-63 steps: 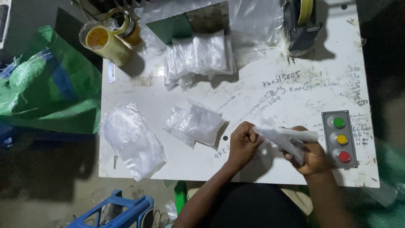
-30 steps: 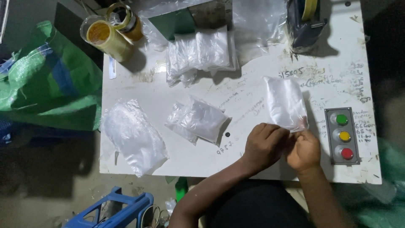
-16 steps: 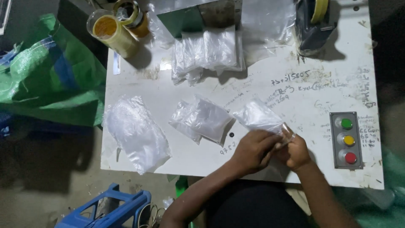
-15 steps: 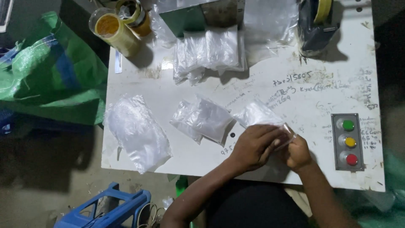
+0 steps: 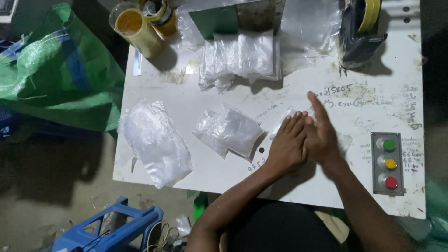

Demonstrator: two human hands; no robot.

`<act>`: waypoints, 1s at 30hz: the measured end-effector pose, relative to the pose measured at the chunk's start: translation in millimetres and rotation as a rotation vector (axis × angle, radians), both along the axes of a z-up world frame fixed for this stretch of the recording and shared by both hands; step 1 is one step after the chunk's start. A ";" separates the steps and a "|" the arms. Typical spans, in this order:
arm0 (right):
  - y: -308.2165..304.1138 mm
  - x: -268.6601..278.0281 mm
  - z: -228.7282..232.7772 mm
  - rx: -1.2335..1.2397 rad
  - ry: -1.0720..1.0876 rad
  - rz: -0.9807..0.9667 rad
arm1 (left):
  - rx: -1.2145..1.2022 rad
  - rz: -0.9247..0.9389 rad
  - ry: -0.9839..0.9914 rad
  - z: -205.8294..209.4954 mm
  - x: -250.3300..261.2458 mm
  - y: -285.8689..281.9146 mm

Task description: The person picks up plastic bags from a table, folds or bundles them by hand, and places them into larger clear plastic bags.

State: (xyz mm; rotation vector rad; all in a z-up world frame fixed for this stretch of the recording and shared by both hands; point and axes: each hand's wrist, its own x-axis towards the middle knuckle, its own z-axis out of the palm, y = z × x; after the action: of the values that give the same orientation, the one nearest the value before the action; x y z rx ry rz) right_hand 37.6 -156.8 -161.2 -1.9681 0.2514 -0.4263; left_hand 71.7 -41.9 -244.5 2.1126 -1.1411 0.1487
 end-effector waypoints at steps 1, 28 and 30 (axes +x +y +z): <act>6.6 7.3 -7.9 -0.090 0.013 0.083 | 0.224 0.017 -0.056 3.8 7.6 2.7; -76.1 -144.2 -148.8 0.384 0.502 0.048 | -0.530 -0.024 1.241 50.1 -10.0 27.5; -56.5 -124.6 -116.8 0.398 0.500 0.096 | -0.502 0.108 1.302 51.4 -15.0 39.1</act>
State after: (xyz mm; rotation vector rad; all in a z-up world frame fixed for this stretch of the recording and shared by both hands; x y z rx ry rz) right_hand -87.0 -213.2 -278.0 -1.6549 0.5135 0.1789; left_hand 56.7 -2.8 -193.1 1.3231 -0.1525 -0.7200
